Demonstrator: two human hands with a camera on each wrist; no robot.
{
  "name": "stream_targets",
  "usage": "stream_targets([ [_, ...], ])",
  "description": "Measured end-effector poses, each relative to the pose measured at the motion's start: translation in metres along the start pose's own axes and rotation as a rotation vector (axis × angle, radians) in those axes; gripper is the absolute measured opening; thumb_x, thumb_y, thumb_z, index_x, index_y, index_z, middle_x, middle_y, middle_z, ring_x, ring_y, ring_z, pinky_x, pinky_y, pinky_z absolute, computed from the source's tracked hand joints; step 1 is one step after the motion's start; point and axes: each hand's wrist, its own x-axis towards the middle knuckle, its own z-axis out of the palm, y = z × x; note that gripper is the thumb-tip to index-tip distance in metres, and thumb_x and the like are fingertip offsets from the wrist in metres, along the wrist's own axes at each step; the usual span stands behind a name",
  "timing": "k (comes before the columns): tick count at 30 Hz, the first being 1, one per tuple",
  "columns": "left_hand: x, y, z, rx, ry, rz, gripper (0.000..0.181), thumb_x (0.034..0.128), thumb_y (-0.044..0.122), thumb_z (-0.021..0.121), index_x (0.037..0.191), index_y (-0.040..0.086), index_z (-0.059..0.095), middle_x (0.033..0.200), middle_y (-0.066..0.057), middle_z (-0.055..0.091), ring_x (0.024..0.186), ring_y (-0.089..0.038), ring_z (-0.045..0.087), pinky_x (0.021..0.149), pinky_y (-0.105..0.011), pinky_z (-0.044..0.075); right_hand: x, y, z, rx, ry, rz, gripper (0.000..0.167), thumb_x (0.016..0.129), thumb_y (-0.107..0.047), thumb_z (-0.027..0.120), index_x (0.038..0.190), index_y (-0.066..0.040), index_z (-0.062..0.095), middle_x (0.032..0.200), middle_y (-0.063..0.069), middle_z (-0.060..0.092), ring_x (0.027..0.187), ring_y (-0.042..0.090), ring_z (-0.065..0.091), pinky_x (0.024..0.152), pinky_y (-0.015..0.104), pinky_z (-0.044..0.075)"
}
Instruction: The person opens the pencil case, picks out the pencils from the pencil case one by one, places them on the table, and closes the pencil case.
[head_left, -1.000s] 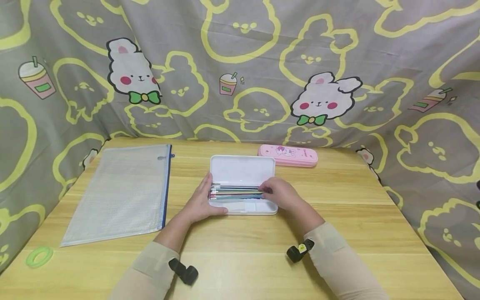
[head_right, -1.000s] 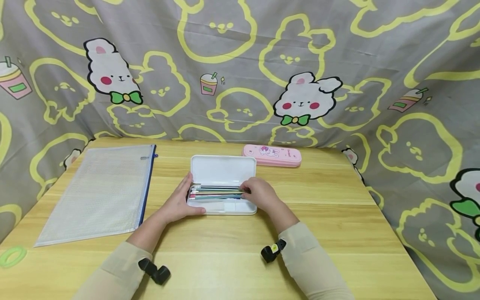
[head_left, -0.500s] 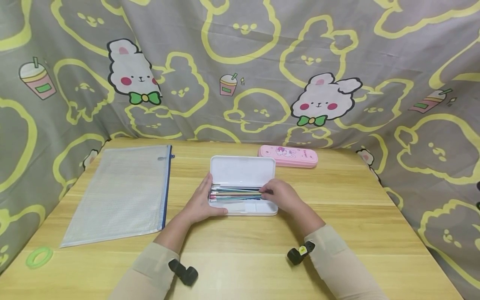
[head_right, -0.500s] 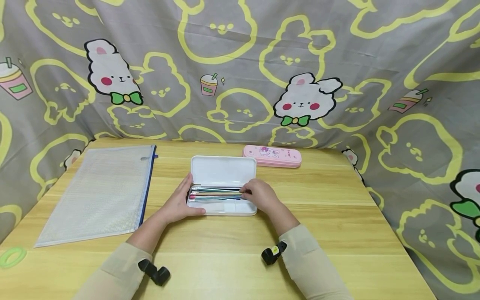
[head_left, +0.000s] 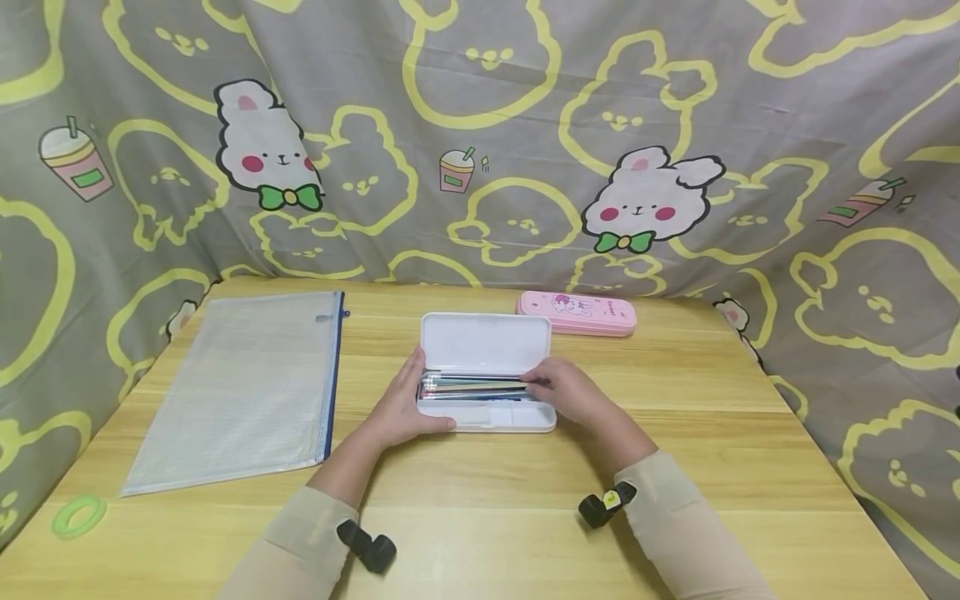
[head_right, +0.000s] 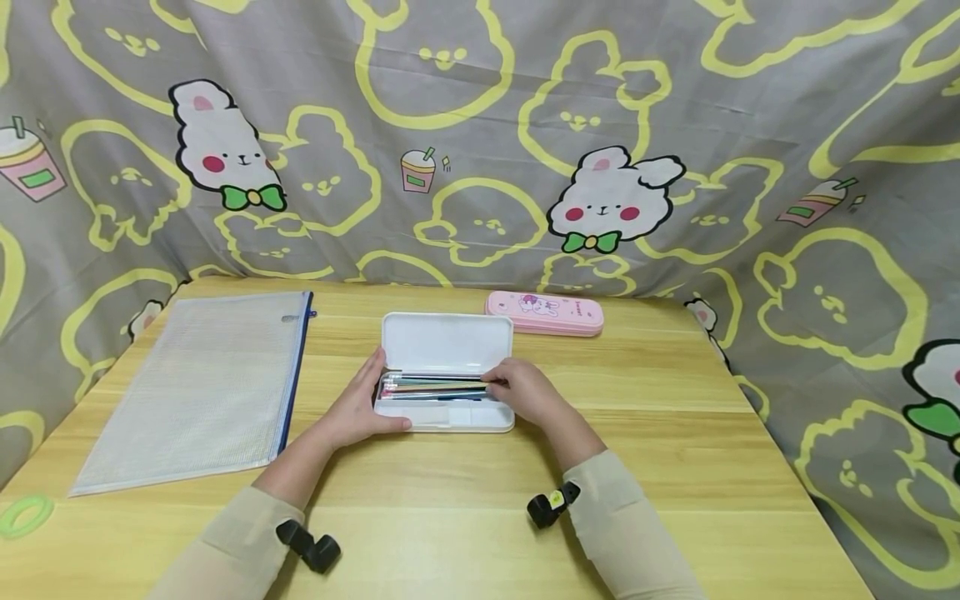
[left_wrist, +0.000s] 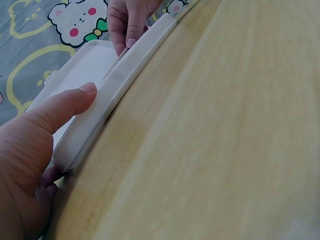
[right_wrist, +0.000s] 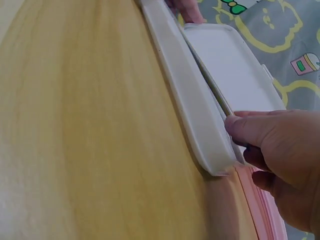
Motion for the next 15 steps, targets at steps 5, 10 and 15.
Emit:
stream_targets([
  [5, 0.0, -0.001, 0.0, -0.001, 0.004, 0.005, 0.133, 0.0653, 0.042, 0.088, 0.158, 0.006, 0.0, 0.166, -0.016, -0.001, 0.152, -0.037, 0.005, 0.123, -0.053, 0.013, -0.001, 0.007, 0.0, 0.134, 0.011, 0.048, 0.018, 0.093, -0.013, 0.066, 0.108, -0.007, 0.074, 0.101, 0.007, 0.068, 0.092, 0.018, 0.059, 0.087, 0.037, 0.052],
  [10, 0.001, -0.002, 0.0, -0.006, 0.004, 0.007, 0.132, 0.0653, 0.042, 0.088, 0.158, 0.006, 0.0, 0.166, -0.015, -0.001, 0.153, -0.036, 0.004, 0.123, -0.053, 0.013, -0.008, 0.015, -0.004, 0.272, 0.046, 0.054, 0.019, 0.09, -0.014, 0.069, 0.107, -0.006, 0.074, 0.089, 0.007, 0.065, 0.081, 0.016, 0.054, 0.073, 0.027, 0.047],
  [15, 0.001, -0.002, 0.0, -0.008, 0.003, 0.007, 0.132, 0.066, 0.042, 0.088, 0.158, 0.007, 0.0, 0.166, -0.015, -0.001, 0.153, -0.037, 0.004, 0.123, -0.054, 0.014, -0.02, 0.029, -0.014, 0.344, 0.097, 0.096, 0.022, 0.088, -0.013, 0.07, 0.108, -0.004, 0.073, 0.085, 0.006, 0.063, 0.076, 0.016, 0.052, 0.063, 0.024, 0.046],
])
